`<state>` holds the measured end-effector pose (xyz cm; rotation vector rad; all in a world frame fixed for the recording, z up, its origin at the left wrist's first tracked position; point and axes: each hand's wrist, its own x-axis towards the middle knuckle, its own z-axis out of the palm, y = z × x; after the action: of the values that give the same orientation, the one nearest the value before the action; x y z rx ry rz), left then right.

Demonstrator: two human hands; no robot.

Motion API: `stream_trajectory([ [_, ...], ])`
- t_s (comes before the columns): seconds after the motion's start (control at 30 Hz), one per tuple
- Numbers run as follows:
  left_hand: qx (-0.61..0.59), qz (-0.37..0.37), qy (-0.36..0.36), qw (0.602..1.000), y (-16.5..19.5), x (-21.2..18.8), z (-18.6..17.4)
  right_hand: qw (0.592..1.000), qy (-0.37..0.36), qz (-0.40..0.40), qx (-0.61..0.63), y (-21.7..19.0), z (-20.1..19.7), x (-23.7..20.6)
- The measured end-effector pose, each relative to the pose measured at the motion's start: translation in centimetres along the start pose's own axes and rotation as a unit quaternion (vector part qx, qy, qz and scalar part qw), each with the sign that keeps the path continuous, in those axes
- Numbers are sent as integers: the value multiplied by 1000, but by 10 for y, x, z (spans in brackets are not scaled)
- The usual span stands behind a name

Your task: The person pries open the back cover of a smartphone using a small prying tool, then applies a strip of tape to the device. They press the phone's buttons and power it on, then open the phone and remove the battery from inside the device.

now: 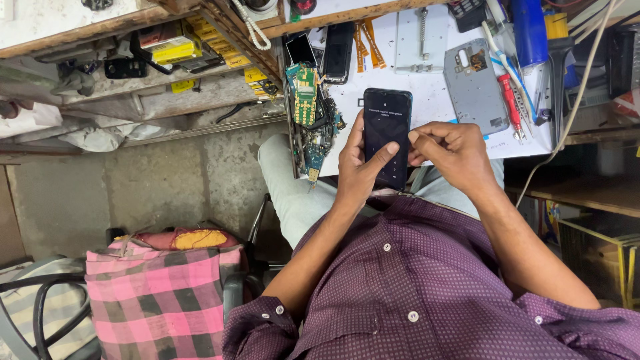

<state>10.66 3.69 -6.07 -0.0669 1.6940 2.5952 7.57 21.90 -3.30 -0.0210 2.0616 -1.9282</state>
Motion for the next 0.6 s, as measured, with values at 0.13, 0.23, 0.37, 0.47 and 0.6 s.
stream_trajectory([
  [0.13,-5,-7,-4,1000,0,-1,0,1000,2,1,-1,0,1,-1],
  [0.23,-3,-11,-7,1000,1,-2,0,1000,3,-1,-7,1,1,-2],
  [0.37,-20,-14,-3,1000,1,-1,0,1000,0,-7,0,3,2,-3],
  [0.47,-18,-8,-4,1000,1,-1,-1,1000,-6,-9,-7,6,3,-5],
  [0.6,0,-4,1,1000,0,-2,-2,1000,-7,7,3,11,3,-6],
])
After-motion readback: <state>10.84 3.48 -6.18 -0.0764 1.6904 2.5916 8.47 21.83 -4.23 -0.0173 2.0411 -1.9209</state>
